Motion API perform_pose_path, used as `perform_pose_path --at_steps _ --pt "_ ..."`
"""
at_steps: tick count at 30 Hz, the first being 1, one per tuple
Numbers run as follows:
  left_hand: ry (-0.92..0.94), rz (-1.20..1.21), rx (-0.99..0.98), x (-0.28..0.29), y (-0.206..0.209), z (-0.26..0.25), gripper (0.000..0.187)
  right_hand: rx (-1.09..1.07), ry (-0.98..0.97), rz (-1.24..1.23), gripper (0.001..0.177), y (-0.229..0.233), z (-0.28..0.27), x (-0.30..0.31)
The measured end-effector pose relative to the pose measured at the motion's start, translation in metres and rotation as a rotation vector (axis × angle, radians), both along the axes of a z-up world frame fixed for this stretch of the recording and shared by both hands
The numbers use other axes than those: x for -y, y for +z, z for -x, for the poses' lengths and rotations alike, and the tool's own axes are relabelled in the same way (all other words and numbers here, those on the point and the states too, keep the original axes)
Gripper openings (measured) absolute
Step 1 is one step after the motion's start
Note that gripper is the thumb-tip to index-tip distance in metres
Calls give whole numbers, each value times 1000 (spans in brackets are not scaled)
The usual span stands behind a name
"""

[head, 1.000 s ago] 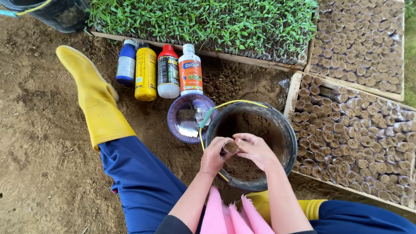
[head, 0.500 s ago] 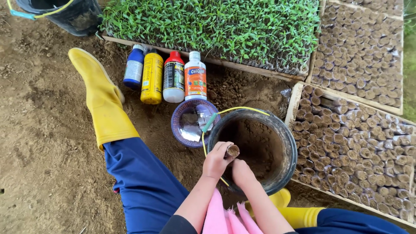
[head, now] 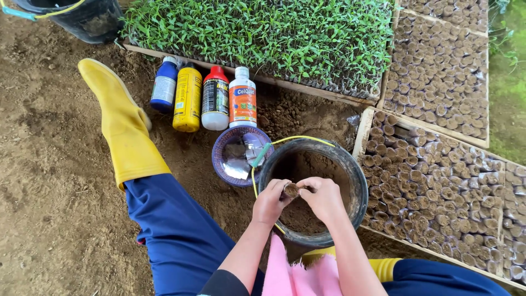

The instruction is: The person sits on the ground and plants seeds into small soil pellets. They take a seed from a small packet, place it into a pellet held over a bucket, and then place the pellet into a tray.

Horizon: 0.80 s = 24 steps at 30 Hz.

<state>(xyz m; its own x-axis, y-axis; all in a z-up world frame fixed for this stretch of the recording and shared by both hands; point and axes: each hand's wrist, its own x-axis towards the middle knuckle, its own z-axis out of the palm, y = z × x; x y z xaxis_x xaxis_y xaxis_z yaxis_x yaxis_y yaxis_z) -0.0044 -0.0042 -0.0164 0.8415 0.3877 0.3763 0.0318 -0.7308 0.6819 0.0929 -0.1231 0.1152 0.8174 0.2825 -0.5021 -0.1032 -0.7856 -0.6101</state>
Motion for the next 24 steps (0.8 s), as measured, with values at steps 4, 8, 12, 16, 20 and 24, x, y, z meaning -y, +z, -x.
perform_pose_path --at_steps 4,8,12,16,20,24 --pt "3 4 -17 1 2 3 60 58 30 -24 24 3 12 -12" --pt "4 8 -6 1 0 2 57 155 77 -77 25 2 19 -18" --pt "26 0 8 2 1 2 52 242 56 -179 22 -7 21 -14" --pt "0 21 -24 -1 7 3 58 389 47 -132 22 -26 8 1" --pt "-6 8 -15 -1 8 2 55 440 145 -143 22 -26 11 3" --pt "26 -9 -26 0 3 2 47 384 226 -59 23 -32 20 -4"
